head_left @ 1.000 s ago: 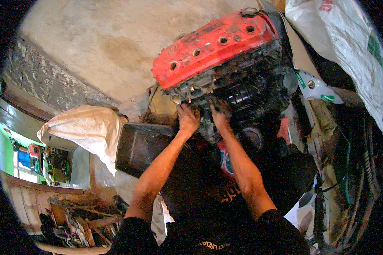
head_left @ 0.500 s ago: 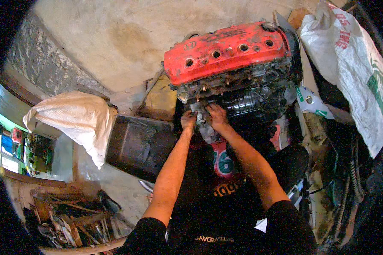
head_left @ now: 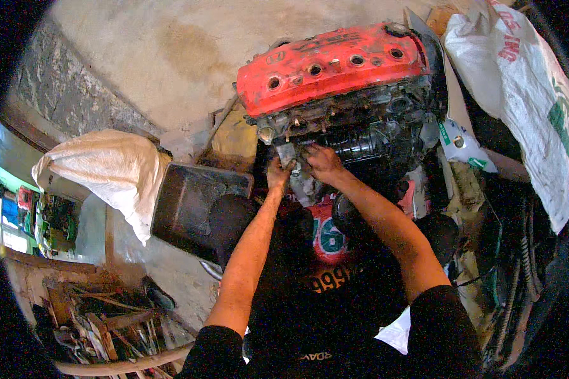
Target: The person sits on the floor and uses their hands to reach into and remove internal components from an engine block.
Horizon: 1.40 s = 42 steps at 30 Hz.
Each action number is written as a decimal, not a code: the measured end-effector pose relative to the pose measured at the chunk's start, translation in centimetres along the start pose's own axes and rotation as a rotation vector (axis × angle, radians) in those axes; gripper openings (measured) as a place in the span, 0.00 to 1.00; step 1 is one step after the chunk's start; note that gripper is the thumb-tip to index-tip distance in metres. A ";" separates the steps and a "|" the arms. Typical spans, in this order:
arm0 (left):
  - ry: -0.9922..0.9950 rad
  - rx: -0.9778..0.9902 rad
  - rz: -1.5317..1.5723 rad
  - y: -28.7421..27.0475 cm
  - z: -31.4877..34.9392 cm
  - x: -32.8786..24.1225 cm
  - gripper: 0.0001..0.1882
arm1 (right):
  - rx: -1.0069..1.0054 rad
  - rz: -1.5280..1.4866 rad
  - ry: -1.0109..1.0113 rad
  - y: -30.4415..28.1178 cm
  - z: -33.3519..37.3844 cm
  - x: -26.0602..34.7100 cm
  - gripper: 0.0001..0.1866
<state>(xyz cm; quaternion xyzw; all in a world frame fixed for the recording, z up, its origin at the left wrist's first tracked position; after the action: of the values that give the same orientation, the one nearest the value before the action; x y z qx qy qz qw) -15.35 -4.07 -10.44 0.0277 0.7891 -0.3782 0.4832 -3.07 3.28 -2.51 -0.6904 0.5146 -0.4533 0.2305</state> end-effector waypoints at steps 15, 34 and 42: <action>-0.151 0.090 -0.098 -0.2 0.6 -5.4 0.22 | -0.416 -0.037 0.243 -7.6 2.7 -0.2 0.11; -0.214 -0.032 -0.048 -0.6 -0.2 -0.1 0.23 | -0.469 0.076 0.444 -5.8 0.6 -0.9 0.17; -0.327 0.159 0.021 1.5 -0.1 0.7 0.25 | -0.498 0.012 0.441 -6.0 1.6 -1.9 0.14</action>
<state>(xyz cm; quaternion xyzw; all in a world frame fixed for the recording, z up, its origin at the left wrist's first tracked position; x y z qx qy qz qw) -15.19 -3.12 -11.79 0.0123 0.6673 -0.4340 0.6051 1.19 6.92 0.66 -0.6079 0.6510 -0.4506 -0.0597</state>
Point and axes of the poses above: each hand's wrist, its own z-axis away from the middle knuckle, its own y-axis out of the palm, x = y × z, the point moved 10 cm from there along -z, towards the middle knuckle, and after that the axes turned 14 degrees about -z, right-handed, at the moved point
